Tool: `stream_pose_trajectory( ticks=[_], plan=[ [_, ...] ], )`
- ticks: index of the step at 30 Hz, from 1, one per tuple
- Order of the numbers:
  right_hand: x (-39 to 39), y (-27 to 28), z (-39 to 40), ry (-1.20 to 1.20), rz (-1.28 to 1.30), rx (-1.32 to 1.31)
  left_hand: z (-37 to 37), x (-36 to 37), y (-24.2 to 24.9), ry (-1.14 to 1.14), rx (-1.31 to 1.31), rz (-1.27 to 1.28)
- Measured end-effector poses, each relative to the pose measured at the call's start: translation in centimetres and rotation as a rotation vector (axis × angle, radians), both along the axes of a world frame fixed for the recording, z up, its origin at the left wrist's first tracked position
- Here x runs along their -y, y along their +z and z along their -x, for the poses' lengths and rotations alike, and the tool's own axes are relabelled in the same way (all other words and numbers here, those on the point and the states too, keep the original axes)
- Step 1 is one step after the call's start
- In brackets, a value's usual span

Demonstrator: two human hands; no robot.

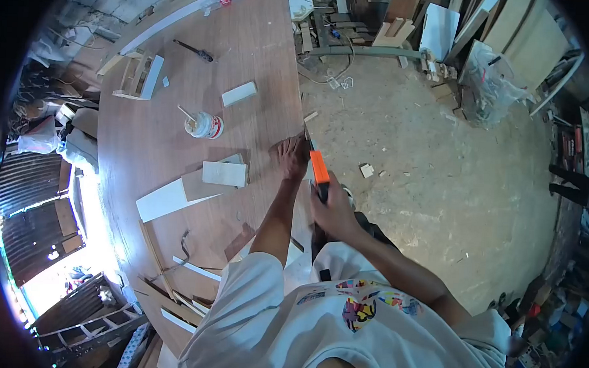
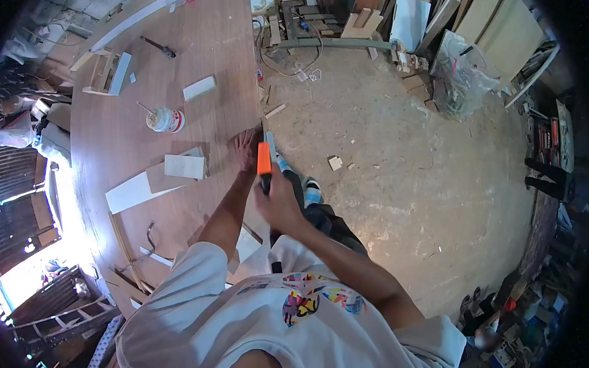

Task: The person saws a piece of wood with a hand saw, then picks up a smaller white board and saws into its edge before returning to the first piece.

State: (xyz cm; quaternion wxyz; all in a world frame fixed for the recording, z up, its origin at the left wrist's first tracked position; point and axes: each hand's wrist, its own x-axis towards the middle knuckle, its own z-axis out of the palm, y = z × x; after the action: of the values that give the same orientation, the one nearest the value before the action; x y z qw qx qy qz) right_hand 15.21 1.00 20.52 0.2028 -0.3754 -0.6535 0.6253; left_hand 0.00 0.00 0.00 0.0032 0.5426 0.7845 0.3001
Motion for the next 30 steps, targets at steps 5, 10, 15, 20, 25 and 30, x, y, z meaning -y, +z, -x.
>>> stream_pose_trajectory(
  ticks=[5,10,15,20,25,30],
  plan=[
    [-2.7,0.2,2.7,-0.036,0.064,0.137,1.4,-2.5,0.0,0.099,-0.004,-0.013],
    [-0.4,4.3,-0.2,-0.081,0.017,0.011,0.6,-1.6,-0.7,0.035,0.032,-0.052],
    [-2.0,-2.1,2.7,-0.127,-0.012,0.164,0.2,-0.9,-1.9,0.015,-0.007,0.076],
    [-1.4,-0.1,2.1,-0.079,0.013,0.191,-0.1,-0.9,0.1,0.079,-0.028,0.093],
    [1.4,3.6,-0.7,-0.091,0.049,0.004,0.0,-0.9,-1.2,0.094,-0.034,0.065],
    [-2.4,-5.4,3.2,-0.129,-0.084,0.104,-0.2,-0.7,0.4,0.056,-0.068,0.062]
  ],
)
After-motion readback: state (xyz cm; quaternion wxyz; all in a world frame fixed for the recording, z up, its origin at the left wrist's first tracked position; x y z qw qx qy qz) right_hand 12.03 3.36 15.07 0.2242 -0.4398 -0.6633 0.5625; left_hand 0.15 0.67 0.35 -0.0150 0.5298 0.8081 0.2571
